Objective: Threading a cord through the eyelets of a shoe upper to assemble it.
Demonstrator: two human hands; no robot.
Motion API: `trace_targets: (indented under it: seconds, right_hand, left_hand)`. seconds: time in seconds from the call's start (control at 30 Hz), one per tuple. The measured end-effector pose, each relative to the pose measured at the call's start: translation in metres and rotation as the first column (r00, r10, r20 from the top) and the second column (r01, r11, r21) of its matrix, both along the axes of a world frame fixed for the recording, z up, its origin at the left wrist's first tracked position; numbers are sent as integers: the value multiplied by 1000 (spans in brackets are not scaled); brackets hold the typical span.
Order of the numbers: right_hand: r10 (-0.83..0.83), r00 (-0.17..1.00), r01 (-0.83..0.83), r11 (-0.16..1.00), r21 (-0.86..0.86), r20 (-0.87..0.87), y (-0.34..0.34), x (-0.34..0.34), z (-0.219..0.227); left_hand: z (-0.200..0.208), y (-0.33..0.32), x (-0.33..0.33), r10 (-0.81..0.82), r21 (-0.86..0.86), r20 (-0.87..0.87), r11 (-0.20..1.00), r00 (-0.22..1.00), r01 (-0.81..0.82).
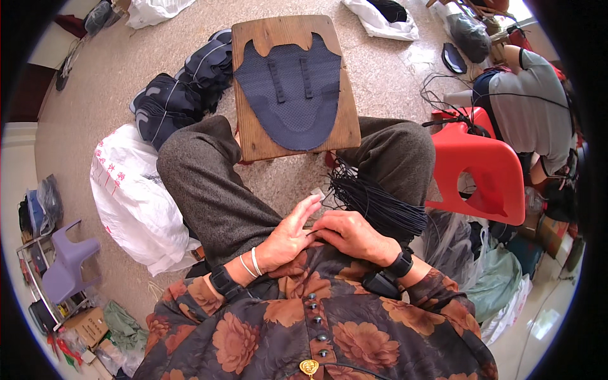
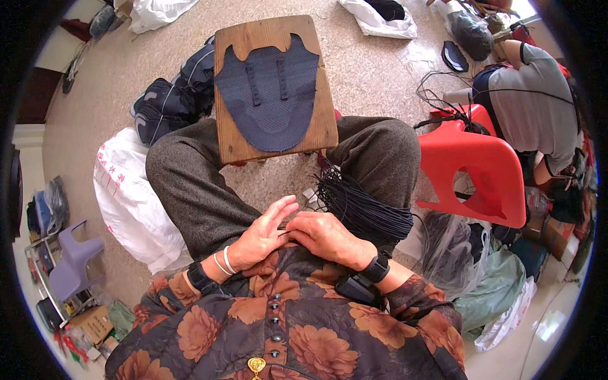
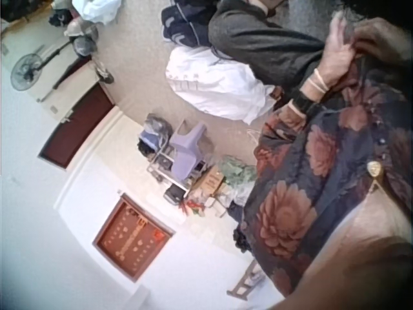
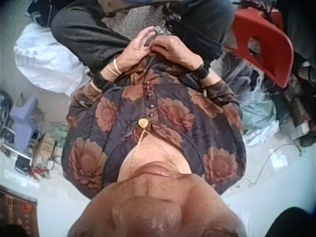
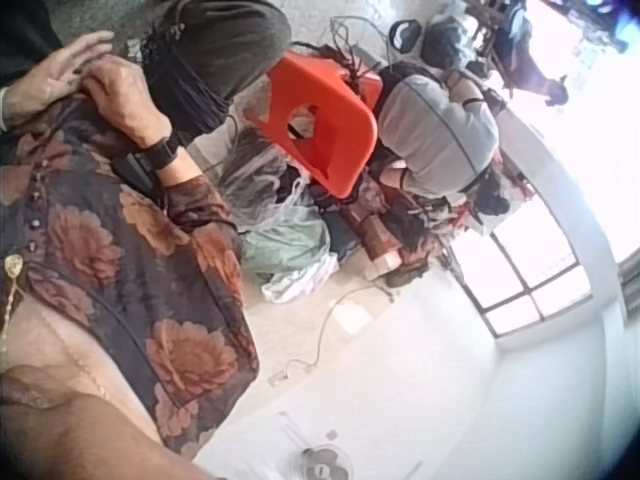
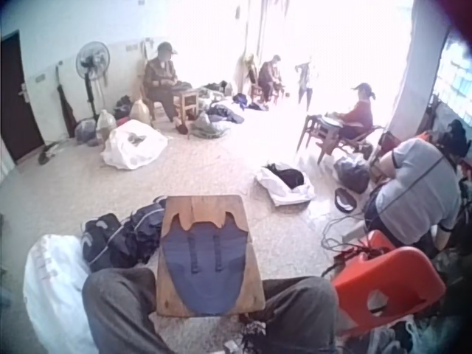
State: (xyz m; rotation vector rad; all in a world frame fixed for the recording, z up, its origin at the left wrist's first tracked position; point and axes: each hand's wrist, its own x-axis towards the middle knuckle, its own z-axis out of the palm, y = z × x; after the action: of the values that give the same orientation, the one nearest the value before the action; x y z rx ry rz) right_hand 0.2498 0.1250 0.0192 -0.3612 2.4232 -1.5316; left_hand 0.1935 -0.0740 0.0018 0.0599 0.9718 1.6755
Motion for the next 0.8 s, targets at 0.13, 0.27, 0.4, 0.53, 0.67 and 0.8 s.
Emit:
trace_targets:
  seconds: [0.13, 0.27, 0.4, 0.53, 0.67, 0.8]
  right_hand:
    - [17, 999, -15, 999, 52, -38, 1, -2, 4]
    - [56, 993, -43, 991, 127, -101, -2, -5, 7]
    - [88, 991, -76, 990, 116, -104, -2, -8, 7]
    - [108, 989, -101, 993, 67, -105, -1, -13, 10]
    - [98, 994, -100, 994, -38, -41, -1, -9, 3]
    - [50, 996, -46, 998, -48, 74, -2, -6, 0]
  left_hand:
    - [-1, -1, -4, -29, -8, -124, 1000, 992, 29]
    - [11, -1, -10, -60, 24, 114, 998, 992, 58]
    - [6, -5, -11, -54, 49, 186, 998, 981, 45]
    - [4, -8, -11, -52, 127, 310, 992, 949, 13]
    - [0, -9, -13, -80, 208, 272, 978, 959, 23]
    - [11, -8, -17, -62, 165, 264, 986, 962, 18]
